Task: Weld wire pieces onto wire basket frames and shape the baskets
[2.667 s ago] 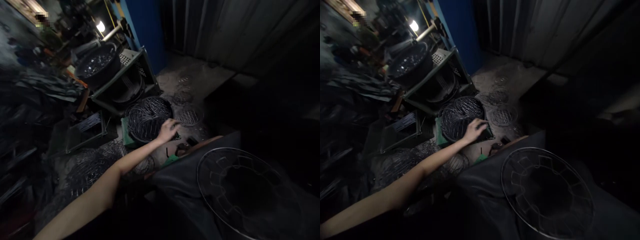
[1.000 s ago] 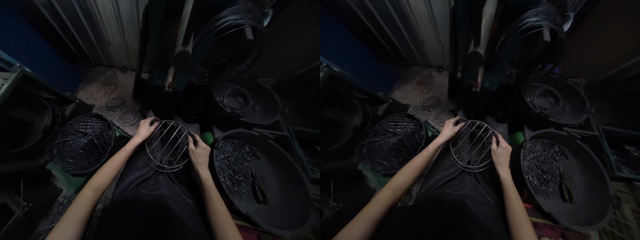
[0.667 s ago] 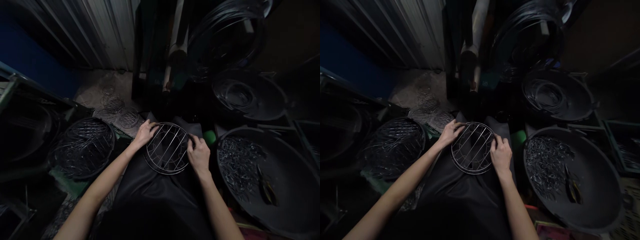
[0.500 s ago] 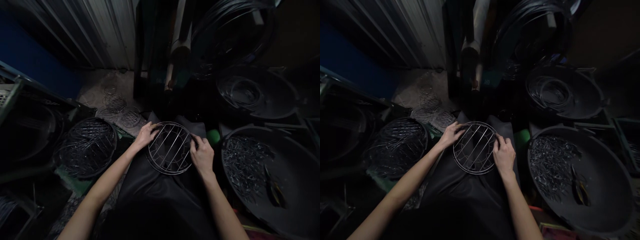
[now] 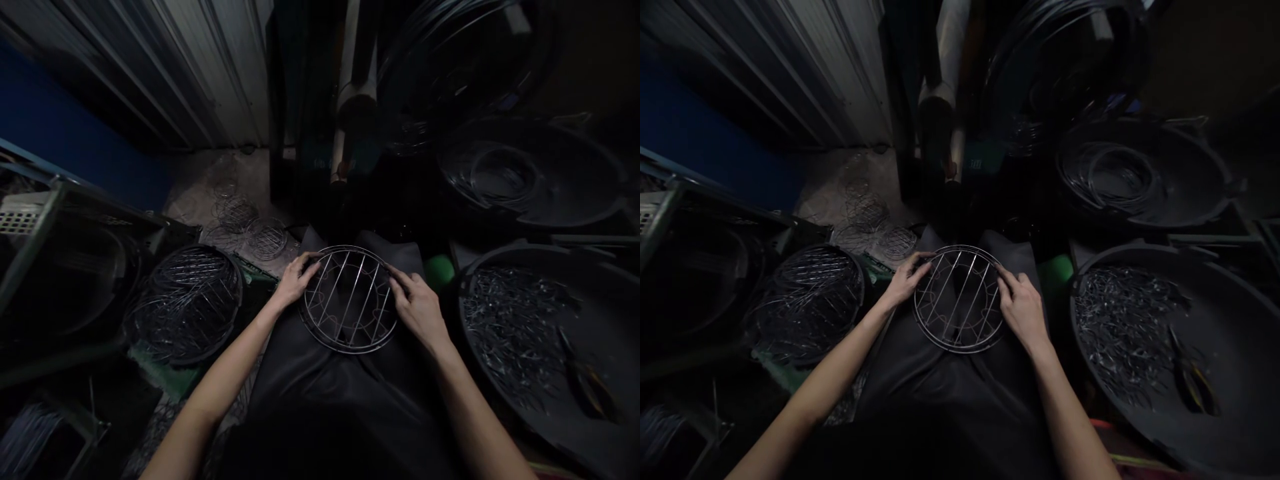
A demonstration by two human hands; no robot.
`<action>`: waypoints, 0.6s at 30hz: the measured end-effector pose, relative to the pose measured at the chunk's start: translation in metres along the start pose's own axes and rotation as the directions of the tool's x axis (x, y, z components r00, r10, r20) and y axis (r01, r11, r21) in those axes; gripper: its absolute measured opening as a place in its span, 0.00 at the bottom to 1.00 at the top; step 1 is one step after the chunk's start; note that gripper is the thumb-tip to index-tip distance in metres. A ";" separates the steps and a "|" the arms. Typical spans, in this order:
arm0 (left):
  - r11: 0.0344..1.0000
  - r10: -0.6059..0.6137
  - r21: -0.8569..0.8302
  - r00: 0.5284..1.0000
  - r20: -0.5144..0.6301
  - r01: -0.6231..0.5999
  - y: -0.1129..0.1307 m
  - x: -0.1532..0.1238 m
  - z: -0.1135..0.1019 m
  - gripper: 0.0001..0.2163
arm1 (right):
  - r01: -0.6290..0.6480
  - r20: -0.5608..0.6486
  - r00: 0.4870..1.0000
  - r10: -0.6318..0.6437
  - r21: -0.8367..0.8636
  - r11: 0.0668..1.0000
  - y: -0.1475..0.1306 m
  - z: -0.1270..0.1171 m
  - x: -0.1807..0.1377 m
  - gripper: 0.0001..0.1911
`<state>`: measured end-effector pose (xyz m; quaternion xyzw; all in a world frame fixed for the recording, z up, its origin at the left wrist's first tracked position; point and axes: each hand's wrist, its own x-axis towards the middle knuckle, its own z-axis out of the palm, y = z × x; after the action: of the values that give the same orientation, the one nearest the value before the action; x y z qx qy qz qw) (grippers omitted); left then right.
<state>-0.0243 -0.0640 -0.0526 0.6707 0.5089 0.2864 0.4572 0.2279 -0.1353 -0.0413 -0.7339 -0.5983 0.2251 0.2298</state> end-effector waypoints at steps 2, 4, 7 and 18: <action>0.986 -0.034 -0.157 0.995 0.090 0.048 -0.005 -0.001 -0.002 0.19 | -0.034 0.022 0.999 0.032 0.076 0.996 0.004 -0.002 -0.007 0.21; 0.964 -0.058 -0.243 0.979 0.195 0.106 -0.008 0.000 -0.007 0.21 | -0.084 0.051 0.996 0.077 0.156 0.984 0.010 -0.004 -0.015 0.21; 0.939 -0.096 -0.288 0.947 0.307 0.188 -0.012 0.003 -0.016 0.23 | -0.164 0.108 0.984 0.139 0.280 0.946 0.021 -0.004 -0.021 0.23; 0.982 -0.078 -0.145 0.962 0.261 0.119 0.011 -0.007 -0.030 0.20 | 0.030 0.378 0.915 -0.142 0.287 0.957 0.016 -0.047 -0.005 0.17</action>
<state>-0.0472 -0.0618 -0.0295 0.6369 0.4547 0.2147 0.5844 0.2678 -0.1464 -0.0139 -0.6072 -0.6269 0.4387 0.2141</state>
